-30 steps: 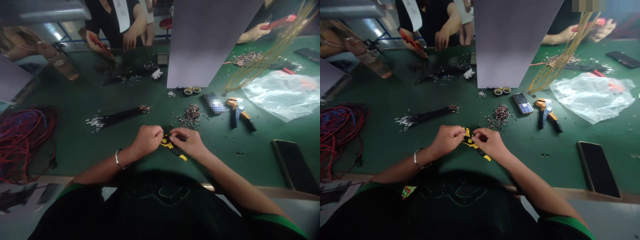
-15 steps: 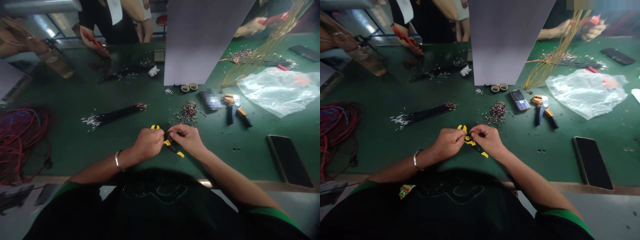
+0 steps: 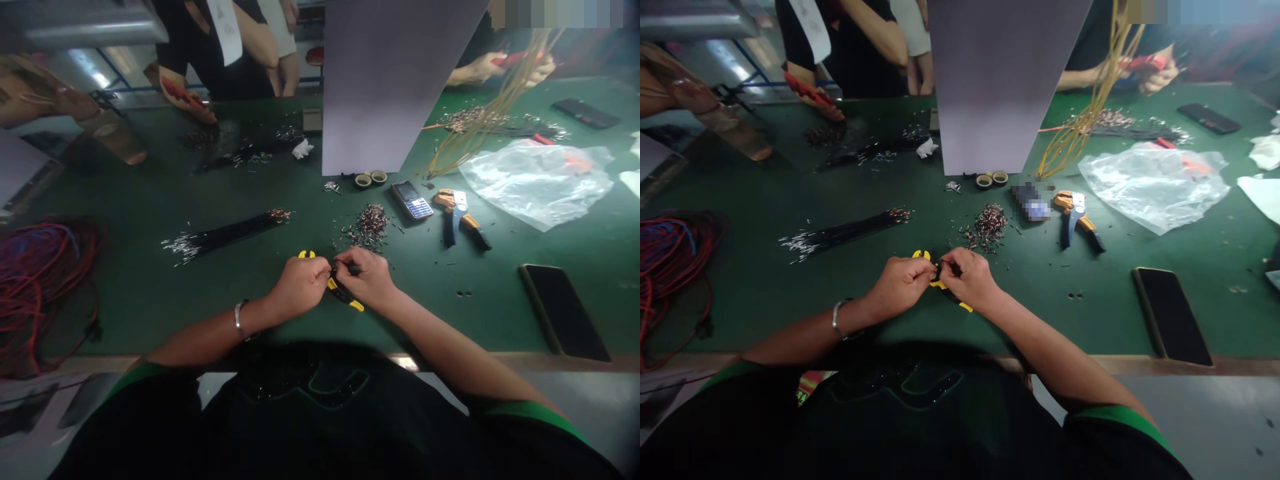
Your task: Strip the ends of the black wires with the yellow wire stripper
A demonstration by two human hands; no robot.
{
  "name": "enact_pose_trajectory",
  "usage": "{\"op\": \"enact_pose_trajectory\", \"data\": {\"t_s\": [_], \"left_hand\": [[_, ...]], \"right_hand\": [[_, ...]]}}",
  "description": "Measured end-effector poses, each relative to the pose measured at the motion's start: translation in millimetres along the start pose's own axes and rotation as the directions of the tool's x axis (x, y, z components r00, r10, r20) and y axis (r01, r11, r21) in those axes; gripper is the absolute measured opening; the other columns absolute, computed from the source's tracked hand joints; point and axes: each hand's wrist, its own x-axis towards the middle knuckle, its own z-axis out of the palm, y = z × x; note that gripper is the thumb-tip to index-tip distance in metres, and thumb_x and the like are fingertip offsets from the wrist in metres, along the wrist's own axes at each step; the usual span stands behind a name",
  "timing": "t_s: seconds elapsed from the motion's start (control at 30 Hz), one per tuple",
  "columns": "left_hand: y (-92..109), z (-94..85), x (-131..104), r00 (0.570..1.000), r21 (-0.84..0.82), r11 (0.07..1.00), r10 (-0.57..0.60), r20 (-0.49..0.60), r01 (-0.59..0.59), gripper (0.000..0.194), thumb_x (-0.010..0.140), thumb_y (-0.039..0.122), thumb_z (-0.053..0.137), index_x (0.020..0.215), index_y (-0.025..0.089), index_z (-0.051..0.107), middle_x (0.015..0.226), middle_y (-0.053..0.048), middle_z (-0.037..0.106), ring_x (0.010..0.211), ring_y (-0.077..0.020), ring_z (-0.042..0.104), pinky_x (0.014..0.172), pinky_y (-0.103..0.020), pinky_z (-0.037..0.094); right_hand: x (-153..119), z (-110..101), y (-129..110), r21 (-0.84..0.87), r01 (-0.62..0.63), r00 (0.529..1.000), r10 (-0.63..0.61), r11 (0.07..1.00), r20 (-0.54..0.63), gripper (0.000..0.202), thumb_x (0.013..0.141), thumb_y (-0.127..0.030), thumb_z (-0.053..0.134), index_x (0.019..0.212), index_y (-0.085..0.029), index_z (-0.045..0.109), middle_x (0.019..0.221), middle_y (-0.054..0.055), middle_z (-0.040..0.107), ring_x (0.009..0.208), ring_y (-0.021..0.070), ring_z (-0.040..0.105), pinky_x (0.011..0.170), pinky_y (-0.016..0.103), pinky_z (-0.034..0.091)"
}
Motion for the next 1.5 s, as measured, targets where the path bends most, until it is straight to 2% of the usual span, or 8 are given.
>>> {"op": "enact_pose_trajectory", "data": {"t_s": [0.23,0.63,0.8,0.9,1.1,1.3,1.4,1.5], "left_hand": [[-0.4,1.6,3.0,0.999,-0.095,0.995,-0.035,0.007,0.035,0.021,0.076,0.010,0.048,0.057,0.014,0.057,0.049,0.003,0.052,0.048,-0.0077,0.044,0.050,-0.021,0.031],[-3.5,-1.5,5.7,0.996,-0.183,0.979,-0.090,0.014,0.091,0.019,0.075,0.011,0.051,0.061,0.014,0.063,0.049,0.003,0.054,0.049,-0.0079,0.046,0.050,-0.020,0.036],[-5.7,-7.5,3.8,0.991,-0.175,0.978,-0.125,-0.042,0.116,0.017,0.076,0.014,0.052,0.065,0.014,0.065,0.053,0.002,0.059,0.050,-0.0084,0.050,0.049,-0.019,0.036],[-6.1,-14.2,3.7,0.983,-0.117,0.986,-0.133,-0.128,0.118,0.018,0.076,0.015,0.053,0.062,0.014,0.064,0.050,0.003,0.056,0.049,-0.0076,0.047,0.048,-0.019,0.034],[-3.0,-25.6,4.0,0.964,-0.017,0.996,-0.091,-0.250,0.090,0.021,0.080,0.016,0.053,0.061,0.015,0.062,0.052,0.003,0.057,0.050,-0.0076,0.047,0.048,-0.019,0.033],[-7.1,-24.7,1.2,0.935,0.136,0.991,0.060,-0.351,-0.013,0.024,0.083,0.016,0.049,0.060,0.016,0.058,0.050,0.003,0.052,0.047,-0.0074,0.044,0.048,-0.020,0.032],[-10.1,-23.6,1.3,0.914,0.208,0.976,0.138,-0.381,-0.061,0.024,0.083,0.015,0.047,0.061,0.017,0.057,0.049,0.003,0.051,0.047,-0.0081,0.044,0.049,-0.021,0.032],[-11.0,-25.0,2.2,0.899,0.246,0.966,0.170,-0.403,-0.073,0.023,0.083,0.014,0.048,0.062,0.018,0.057,0.048,0.003,0.049,0.047,-0.0087,0.043,0.051,-0.022,0.032]], "right_hand": [[0.7,3.7,1.7,-0.022,0.080,0.995,-0.081,0.997,-0.060,0.013,0.076,-0.019,0.047,0.074,-0.020,0.060,0.066,0.003,0.066,0.062,0.0158,0.062,0.063,0.027,0.049],[2.2,2.4,-0.6,-0.004,-0.039,0.999,0.039,0.999,-0.013,0.011,0.074,-0.019,0.050,0.071,-0.021,0.060,0.065,0.002,0.065,0.061,0.0158,0.061,0.059,0.027,0.047],[3.2,-0.4,0.5,0.086,-0.095,0.995,0.093,0.992,0.026,0.013,0.081,-0.026,0.052,0.076,-0.021,0.063,0.071,0.002,0.068,0.062,0.0144,0.061,0.061,0.026,0.047],[3.6,-2.0,-2.0,-0.042,-0.100,0.987,0.104,0.994,0.120,0.014,0.082,-0.032,0.056,0.078,-0.019,0.062,0.071,0.003,0.066,0.063,0.0159,0.060,0.061,0.028,0.045],[-5.3,-1.9,-14.7,-0.410,0.139,0.946,0.001,0.902,0.324,0.038,0.072,-0.054,0.065,0.083,-0.019,0.059,0.083,0.012,0.062,0.084,0.0289,0.056,0.067,0.037,0.043],[-7.2,3.6,-9.0,-0.446,0.179,0.911,0.023,0.877,0.411,0.029,0.066,-0.042,0.069,0.083,-0.018,0.062,0.087,0.012,0.060,0.086,0.0289,0.054,0.066,0.037,0.044],[-3.6,3.2,-5.7,-0.398,0.072,0.930,0.083,0.915,0.359,0.026,0.063,-0.034,0.067,0.082,-0.018,0.063,0.086,0.011,0.062,0.083,0.0271,0.056,0.065,0.035,0.044],[1.8,-0.6,-5.2,-0.147,-0.239,0.885,0.277,0.960,0.373,0.025,0.061,-0.033,0.064,0.080,-0.017,0.063,0.079,0.007,0.063,0.070,0.0214,0.058,0.060,0.031,0.044]]}}
